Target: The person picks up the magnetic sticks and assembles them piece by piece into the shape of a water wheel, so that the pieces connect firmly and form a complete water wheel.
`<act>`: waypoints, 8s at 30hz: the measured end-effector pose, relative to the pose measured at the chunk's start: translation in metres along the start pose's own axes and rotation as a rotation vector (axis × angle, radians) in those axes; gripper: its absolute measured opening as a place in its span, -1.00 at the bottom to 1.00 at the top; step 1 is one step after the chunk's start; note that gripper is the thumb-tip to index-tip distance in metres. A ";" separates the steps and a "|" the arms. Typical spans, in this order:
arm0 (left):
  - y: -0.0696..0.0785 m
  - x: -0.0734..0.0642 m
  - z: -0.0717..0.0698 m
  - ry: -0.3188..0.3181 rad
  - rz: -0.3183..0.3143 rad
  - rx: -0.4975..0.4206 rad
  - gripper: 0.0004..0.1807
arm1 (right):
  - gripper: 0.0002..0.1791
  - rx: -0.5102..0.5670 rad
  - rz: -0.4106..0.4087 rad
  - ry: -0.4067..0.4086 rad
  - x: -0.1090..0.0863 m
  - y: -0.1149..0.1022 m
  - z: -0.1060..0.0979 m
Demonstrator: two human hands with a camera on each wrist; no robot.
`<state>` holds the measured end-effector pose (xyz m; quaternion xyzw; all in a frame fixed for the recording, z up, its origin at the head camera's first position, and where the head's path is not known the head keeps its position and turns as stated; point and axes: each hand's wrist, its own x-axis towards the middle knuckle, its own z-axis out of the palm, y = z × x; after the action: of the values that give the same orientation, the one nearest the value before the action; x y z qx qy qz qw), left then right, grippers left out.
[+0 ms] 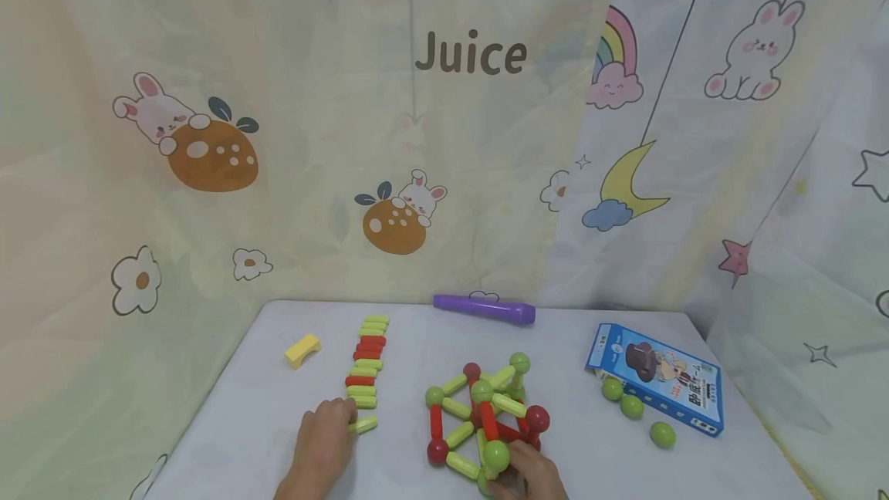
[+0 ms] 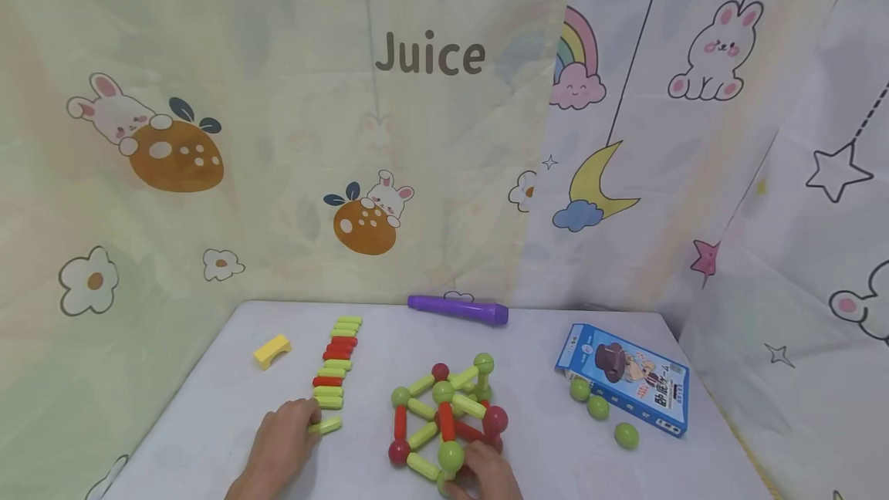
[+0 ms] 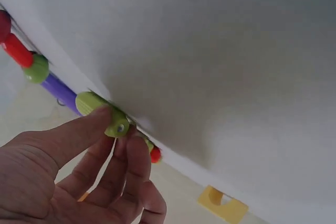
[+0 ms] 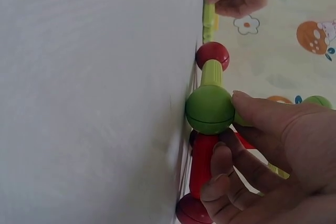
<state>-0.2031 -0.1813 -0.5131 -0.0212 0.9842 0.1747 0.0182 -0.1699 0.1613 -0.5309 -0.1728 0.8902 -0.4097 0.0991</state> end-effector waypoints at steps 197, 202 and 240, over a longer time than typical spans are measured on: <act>0.091 -0.038 0.033 -0.241 0.389 -0.030 -0.33 | -0.60 -0.132 -0.057 0.356 -0.022 -0.068 -0.002; 0.091 -0.037 0.032 -0.248 0.379 -0.035 -0.31 | -0.57 -0.151 -0.023 0.377 -0.021 -0.070 0.001; 0.094 -0.047 0.032 -0.247 0.250 -0.126 -0.19 | -0.67 0.115 0.058 0.522 -0.026 -0.047 -0.019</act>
<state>-0.1600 -0.0804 -0.5087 0.1217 0.9566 0.2381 0.1156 -0.1415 0.1558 -0.4817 -0.0300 0.8654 -0.4873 -0.1126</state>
